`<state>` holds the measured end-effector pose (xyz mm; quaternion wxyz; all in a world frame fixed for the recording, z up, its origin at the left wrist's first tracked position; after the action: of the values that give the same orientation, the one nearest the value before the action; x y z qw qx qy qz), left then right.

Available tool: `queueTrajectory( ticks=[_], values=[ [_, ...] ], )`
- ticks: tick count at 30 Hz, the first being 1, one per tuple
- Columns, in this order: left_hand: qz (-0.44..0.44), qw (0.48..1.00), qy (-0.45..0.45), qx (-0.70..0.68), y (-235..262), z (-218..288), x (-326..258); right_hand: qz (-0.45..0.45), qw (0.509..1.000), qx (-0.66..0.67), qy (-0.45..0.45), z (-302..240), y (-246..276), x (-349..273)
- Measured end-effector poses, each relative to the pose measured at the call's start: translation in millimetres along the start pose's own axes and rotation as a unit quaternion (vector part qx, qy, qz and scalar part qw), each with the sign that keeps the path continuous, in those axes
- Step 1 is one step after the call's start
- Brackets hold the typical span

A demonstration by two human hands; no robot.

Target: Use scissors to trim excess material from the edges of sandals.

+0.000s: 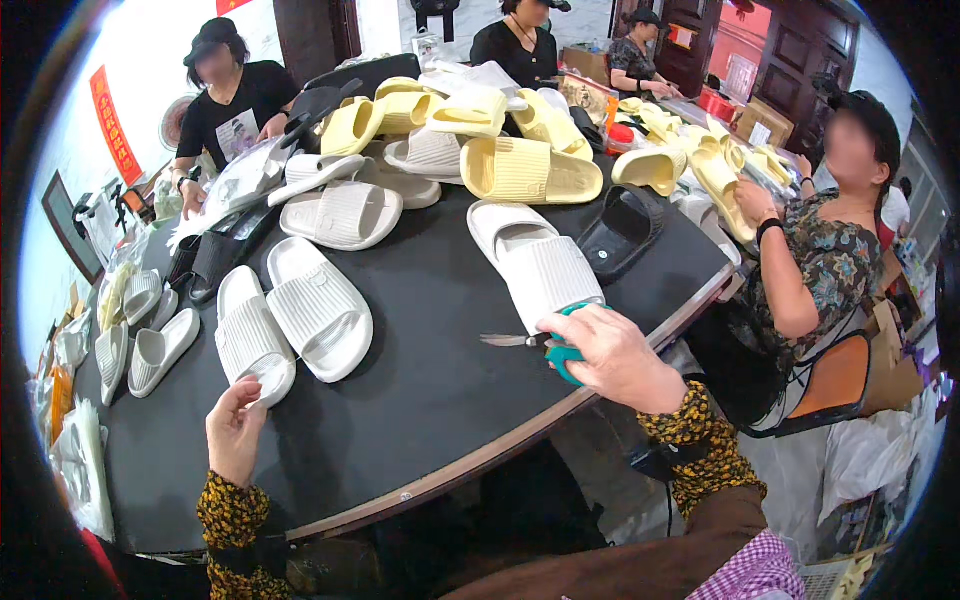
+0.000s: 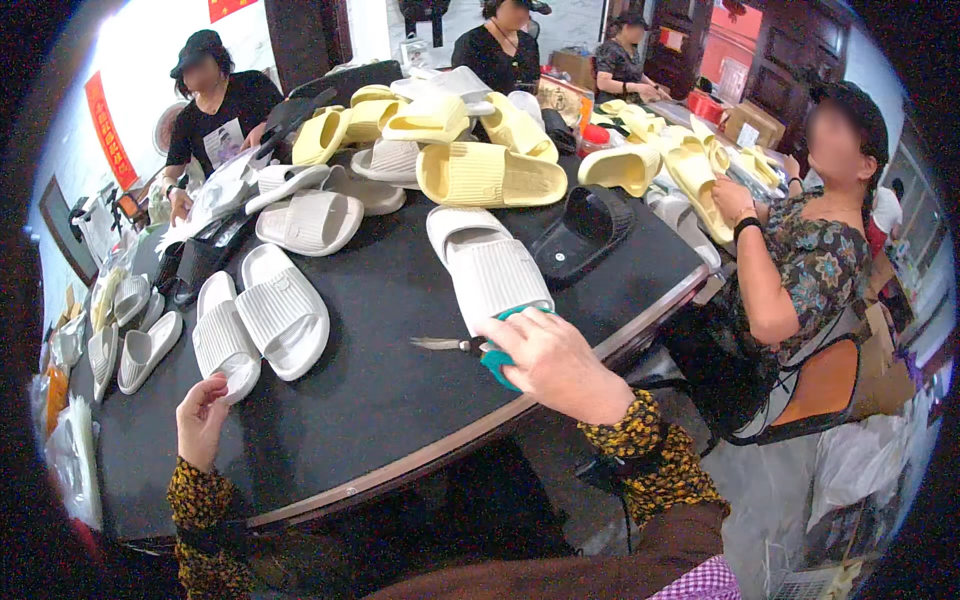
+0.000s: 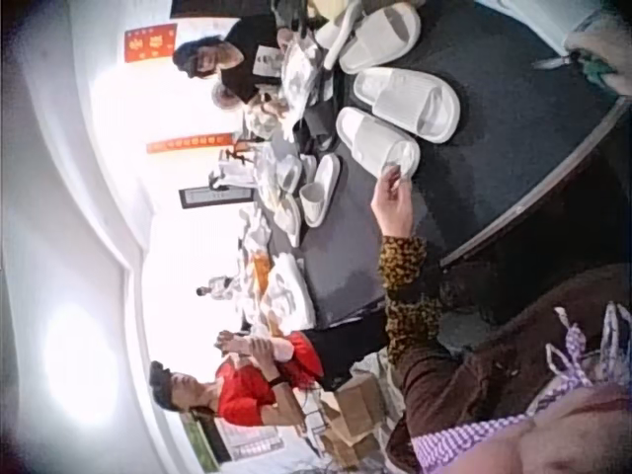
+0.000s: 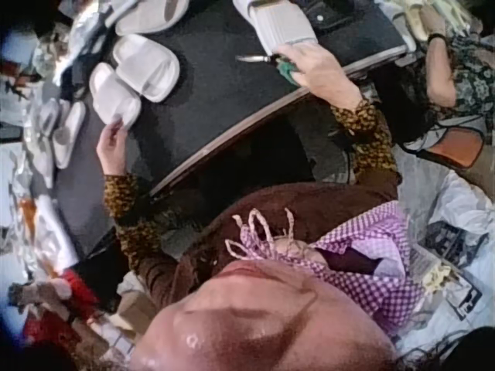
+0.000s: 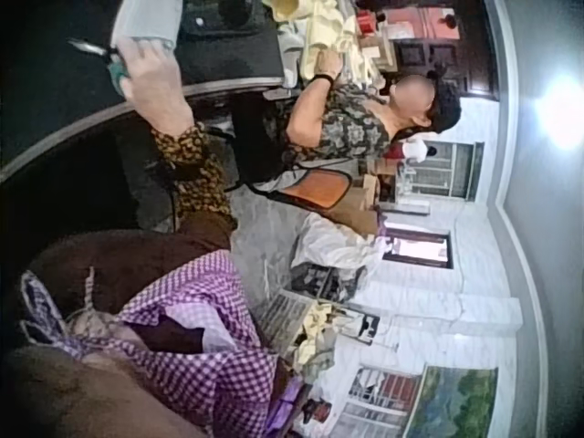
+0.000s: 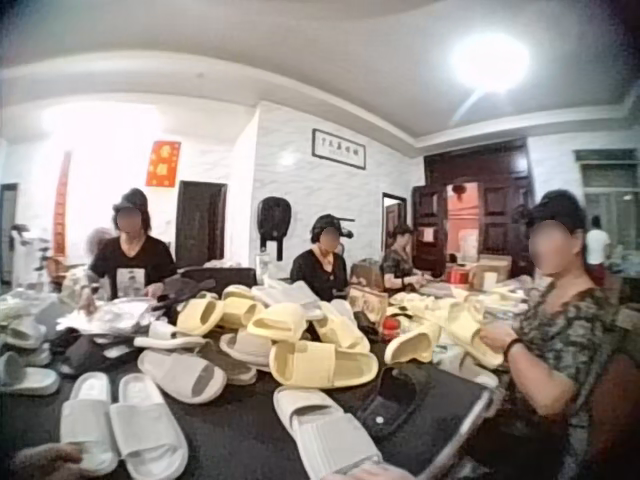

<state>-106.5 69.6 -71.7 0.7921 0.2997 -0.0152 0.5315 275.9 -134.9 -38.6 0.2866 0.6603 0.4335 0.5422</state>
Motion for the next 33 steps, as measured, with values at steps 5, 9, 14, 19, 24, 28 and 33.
queueTrajectory(
  ticks=[5, 9, 14, 19, 24, 28, 33],
  values=[
    [-0.003, 1.000, -0.006, 0.011, -6, 8, 4, 0.033, 0.995, -0.088, 0.039, -6, -13, 7],
    [-0.007, 1.000, 0.013, -0.001, -7, 6, -1, 0.045, 0.992, -0.114, 0.025, 1, -18, 18],
    [0.001, 1.000, 0.018, 0.007, 3, -4, -9, 0.032, 0.993, -0.114, 0.019, 0, -17, 25],
    [0.002, 1.000, 0.012, -0.013, 3, -6, -8, 0.052, 0.987, -0.150, 0.002, 12, -18, 26],
    [-0.004, 1.000, 0.021, 0.001, 2, -3, -7, 0.083, 0.979, -0.173, -0.064, 49, -15, 28],
    [0.011, 1.000, 0.024, 0.003, 2, 1, -7, 0.077, 0.978, -0.171, -0.092, 67, -10, 29],
    [0.000, 1.000, -0.005, 0.013, -3, 7, -3, 0.079, 0.972, -0.186, -0.123, 88, -2, 19]
  ],
)
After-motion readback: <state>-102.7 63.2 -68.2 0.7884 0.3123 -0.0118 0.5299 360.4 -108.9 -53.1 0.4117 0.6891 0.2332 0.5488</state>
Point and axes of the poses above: each hand's wrist, its own x-axis towards the middle knuckle, its own y-axis out of the back of the hand, z = x × y, the point moved 5 cm from there along x, towards the middle knuckle, and after that the axes turned 7 degrees about -y, right-handed, at the moved point
